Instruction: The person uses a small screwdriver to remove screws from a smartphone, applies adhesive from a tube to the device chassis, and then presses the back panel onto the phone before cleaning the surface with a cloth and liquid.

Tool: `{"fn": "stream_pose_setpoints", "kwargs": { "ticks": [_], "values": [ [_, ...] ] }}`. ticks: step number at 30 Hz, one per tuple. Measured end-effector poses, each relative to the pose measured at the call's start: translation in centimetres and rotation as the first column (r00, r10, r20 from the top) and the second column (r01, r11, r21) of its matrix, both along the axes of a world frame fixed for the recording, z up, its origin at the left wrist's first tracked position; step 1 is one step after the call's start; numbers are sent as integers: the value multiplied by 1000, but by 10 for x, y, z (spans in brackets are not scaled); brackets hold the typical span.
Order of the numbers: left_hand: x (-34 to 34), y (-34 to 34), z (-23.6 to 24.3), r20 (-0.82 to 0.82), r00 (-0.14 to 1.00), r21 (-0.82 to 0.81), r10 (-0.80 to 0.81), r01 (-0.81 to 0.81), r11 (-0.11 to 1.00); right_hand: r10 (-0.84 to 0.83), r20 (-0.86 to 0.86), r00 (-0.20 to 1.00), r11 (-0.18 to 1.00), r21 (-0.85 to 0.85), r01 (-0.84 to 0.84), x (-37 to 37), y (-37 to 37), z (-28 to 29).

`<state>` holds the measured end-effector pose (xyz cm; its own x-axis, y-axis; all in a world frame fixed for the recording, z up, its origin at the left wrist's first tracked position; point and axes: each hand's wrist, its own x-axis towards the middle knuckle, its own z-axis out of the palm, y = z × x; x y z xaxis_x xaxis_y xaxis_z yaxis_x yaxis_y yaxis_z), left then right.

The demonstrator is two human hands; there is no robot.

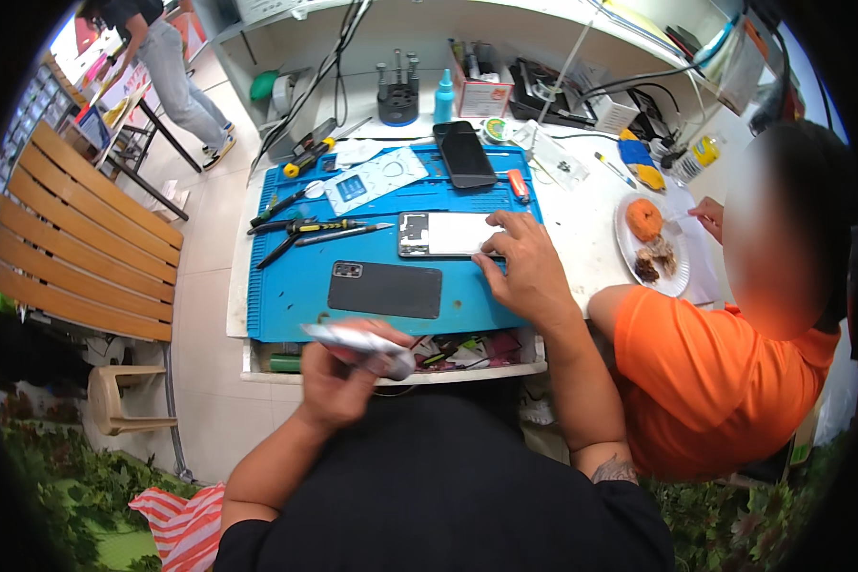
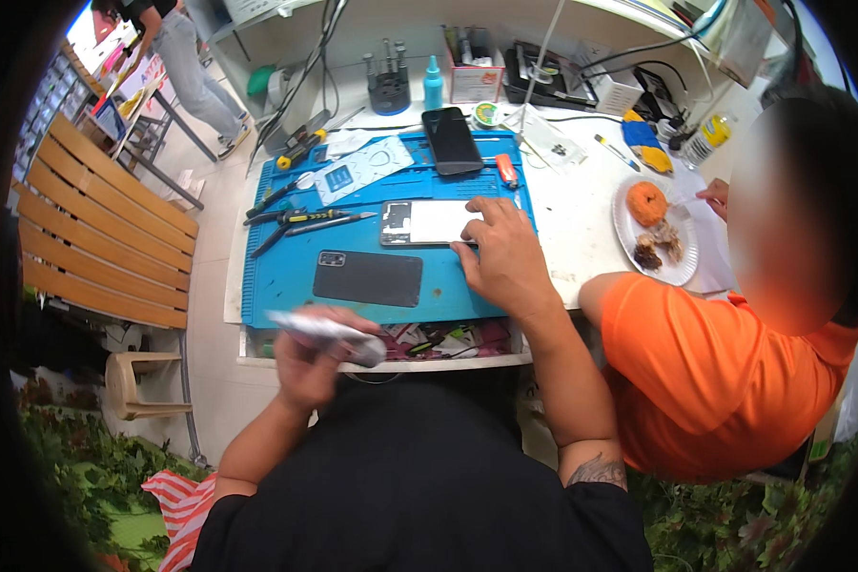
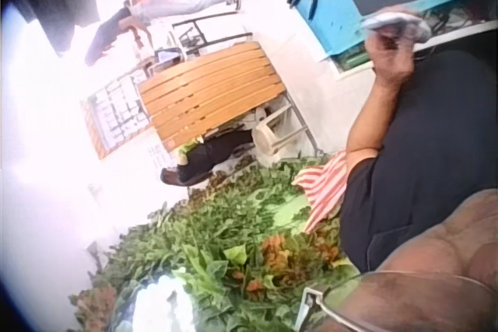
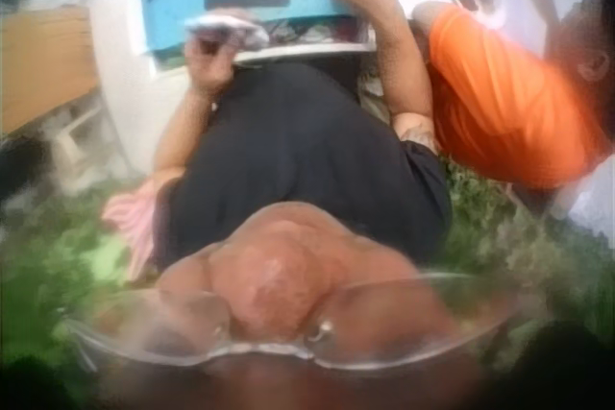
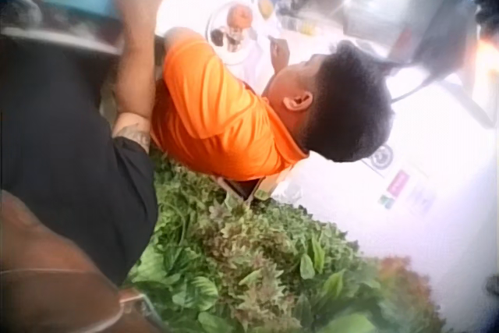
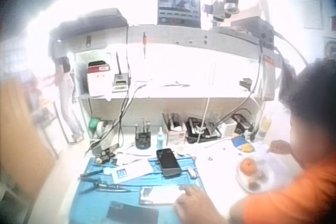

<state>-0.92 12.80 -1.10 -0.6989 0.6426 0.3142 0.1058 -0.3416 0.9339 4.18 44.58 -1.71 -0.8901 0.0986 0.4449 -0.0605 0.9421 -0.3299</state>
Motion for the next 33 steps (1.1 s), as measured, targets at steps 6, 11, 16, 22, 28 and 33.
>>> {"fn": "stream_pose_setpoints", "kwargs": {
  "ticks": [6,11,16,22,28,33],
  "values": [
    [-94,-38,19,-67,989,-521,128,-145,842,256,334,907,961,-189,-201,-22,-34,30],
    [-134,-39,33,-315,949,-619,-7,-200,760,257,443,859,964,-58,-259,-24,-64,28],
    [-149,-30,36,-400,915,-588,-47,-217,779,293,429,855,956,-134,-260,-33,-59,19],
    [-148,-38,41,-377,923,-569,70,-291,769,350,430,832,928,-280,-245,-36,-55,22],
    [-140,-80,36,-139,946,-433,293,-324,841,212,143,967,961,-211,-180,-84,-32,40],
    [-129,-66,33,-76,956,-322,283,-292,901,132,254,958,991,-47,-124,-139,-4,40]
  ]
}}
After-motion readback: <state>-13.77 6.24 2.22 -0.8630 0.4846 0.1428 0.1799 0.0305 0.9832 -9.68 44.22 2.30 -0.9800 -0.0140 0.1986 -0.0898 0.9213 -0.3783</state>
